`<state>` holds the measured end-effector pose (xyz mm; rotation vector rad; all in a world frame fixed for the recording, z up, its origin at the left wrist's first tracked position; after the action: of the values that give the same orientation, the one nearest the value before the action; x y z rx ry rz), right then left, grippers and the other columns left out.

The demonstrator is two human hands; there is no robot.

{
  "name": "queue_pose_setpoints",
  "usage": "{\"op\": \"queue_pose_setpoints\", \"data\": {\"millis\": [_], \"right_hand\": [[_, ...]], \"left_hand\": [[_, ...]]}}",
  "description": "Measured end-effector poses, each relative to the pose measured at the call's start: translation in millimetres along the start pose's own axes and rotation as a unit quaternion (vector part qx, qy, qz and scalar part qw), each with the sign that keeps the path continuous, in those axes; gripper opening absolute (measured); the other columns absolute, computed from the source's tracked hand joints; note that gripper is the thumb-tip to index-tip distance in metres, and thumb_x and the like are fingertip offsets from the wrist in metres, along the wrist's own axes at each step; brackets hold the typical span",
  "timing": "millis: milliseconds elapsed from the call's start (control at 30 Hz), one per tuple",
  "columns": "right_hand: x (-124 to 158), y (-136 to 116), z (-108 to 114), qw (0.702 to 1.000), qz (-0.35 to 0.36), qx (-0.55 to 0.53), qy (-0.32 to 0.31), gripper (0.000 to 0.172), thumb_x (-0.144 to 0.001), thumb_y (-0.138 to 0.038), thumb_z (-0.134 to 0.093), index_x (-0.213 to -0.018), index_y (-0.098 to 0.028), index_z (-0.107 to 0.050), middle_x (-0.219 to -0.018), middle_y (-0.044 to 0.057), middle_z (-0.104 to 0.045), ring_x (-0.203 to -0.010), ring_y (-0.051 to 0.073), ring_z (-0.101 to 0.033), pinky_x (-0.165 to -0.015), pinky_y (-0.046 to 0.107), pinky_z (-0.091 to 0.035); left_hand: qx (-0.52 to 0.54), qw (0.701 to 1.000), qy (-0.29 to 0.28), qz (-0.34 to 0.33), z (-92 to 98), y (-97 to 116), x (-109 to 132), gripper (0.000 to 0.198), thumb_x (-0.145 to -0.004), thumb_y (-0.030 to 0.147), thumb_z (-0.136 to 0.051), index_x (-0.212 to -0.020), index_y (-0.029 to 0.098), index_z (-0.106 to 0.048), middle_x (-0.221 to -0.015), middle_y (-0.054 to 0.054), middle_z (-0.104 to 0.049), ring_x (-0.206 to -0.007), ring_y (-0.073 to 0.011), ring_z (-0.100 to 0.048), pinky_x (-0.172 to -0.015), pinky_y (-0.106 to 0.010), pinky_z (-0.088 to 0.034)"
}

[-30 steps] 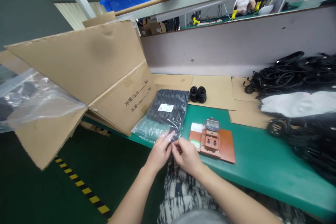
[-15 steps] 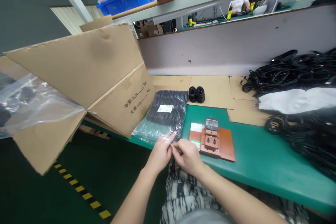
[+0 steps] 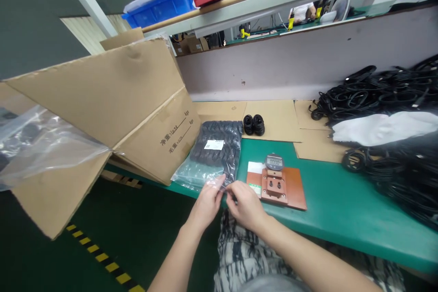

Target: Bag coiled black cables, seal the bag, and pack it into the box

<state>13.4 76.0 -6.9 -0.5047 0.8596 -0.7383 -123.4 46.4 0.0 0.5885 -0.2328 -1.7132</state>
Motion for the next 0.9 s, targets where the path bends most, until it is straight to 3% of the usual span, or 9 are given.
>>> {"op": "queue_pose_setpoints", "data": {"millis": [200,300,367,433,500,667,900], "right_hand": [[6,0,3,0.998,0.005,0.061,-0.012,0.009,-0.085,-0.011,-0.047,-0.080,-0.018,-0.046,-0.076,-0.002,-0.047,-0.073,0.011,-0.043,-0.067,0.025,-0.032],[9,-3,4,0.993,0.019,0.113,-0.009,0.009,-0.085,-0.015,-0.045,-0.089,-0.020,-0.051,-0.097,0.000,-0.052,-0.093,0.013,-0.047,-0.078,0.027,-0.043],[10,-7,4,0.987,0.043,0.157,-0.008,0.033,-0.083,-0.014,-0.044,-0.115,-0.021,-0.048,-0.128,0.000,-0.041,-0.121,0.016,-0.037,-0.098,0.034,-0.047],[9,-9,1,0.975,0.066,0.212,-0.029,0.058,-0.080,-0.013,-0.042,-0.136,-0.016,-0.029,-0.144,0.001,-0.018,-0.136,0.018,-0.017,-0.112,0.040,-0.042],[6,-9,-1,0.964,0.072,0.250,-0.059,0.066,-0.077,-0.013,-0.040,-0.140,-0.010,-0.020,-0.146,0.005,-0.009,-0.138,0.020,-0.013,-0.112,0.042,-0.043],[-2,-8,-1,0.965,0.035,0.228,-0.127,0.058,-0.082,-0.017,-0.032,-0.138,-0.007,-0.027,-0.143,0.008,-0.020,-0.135,0.021,-0.022,-0.114,0.044,-0.039],[3,-8,-4,0.970,0.002,0.166,-0.179,0.069,-0.077,-0.012,-0.036,-0.142,-0.011,-0.013,-0.146,0.006,0.006,-0.139,0.021,0.004,-0.119,0.044,-0.029]], "left_hand": [[-0.021,0.997,0.063,-0.044,-6.2,-4,4,0.043,-0.093,0.018,-0.042,-0.136,0.023,-0.043,-0.131,-0.002,-0.047,-0.124,-0.0101,-0.039,-0.106,-0.028,-0.034],[-0.039,0.995,0.076,-0.043,-8.4,-5,7,0.045,-0.093,0.020,-0.044,-0.137,0.025,-0.039,-0.134,-0.002,-0.045,-0.125,-0.0104,-0.038,-0.106,-0.029,-0.034],[-0.035,0.996,0.078,-0.034,-10.1,-7,8,0.047,-0.093,0.020,-0.043,-0.139,0.022,-0.035,-0.137,-0.005,-0.041,-0.126,-0.0110,-0.036,-0.106,-0.029,-0.034],[-0.032,0.995,0.090,-0.028,-11.8,-10,10,0.047,-0.093,0.020,-0.043,-0.139,0.019,-0.034,-0.138,-0.008,-0.040,-0.126,-0.0118,-0.037,-0.106,-0.029,-0.035],[-0.030,0.994,0.104,-0.029,-13.5,-11,11,0.043,-0.092,0.018,-0.044,-0.135,0.018,-0.038,-0.134,-0.007,-0.044,-0.124,-0.0121,-0.039,-0.105,-0.030,-0.036],[0.012,0.989,0.143,-0.037,-13.3,-8,10,0.036,-0.091,0.012,-0.042,-0.127,0.017,-0.049,-0.125,-0.004,-0.051,-0.119,-0.0109,-0.045,-0.103,-0.029,-0.039],[0.016,0.988,0.152,-0.035,-14.7,-8,11,0.032,-0.091,0.013,-0.044,-0.121,0.018,-0.053,-0.119,-0.002,-0.055,-0.113,-0.0083,-0.050,-0.099,-0.023,-0.042]]}}
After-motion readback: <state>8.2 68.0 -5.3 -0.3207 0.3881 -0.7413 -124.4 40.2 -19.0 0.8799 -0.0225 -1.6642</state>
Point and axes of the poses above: each hand's wrist, its own x-axis away from the middle knuckle, its own z-axis out of the back of the hand, y = z × x, the point moved 4 cm from there along -x, towards the middle knuckle
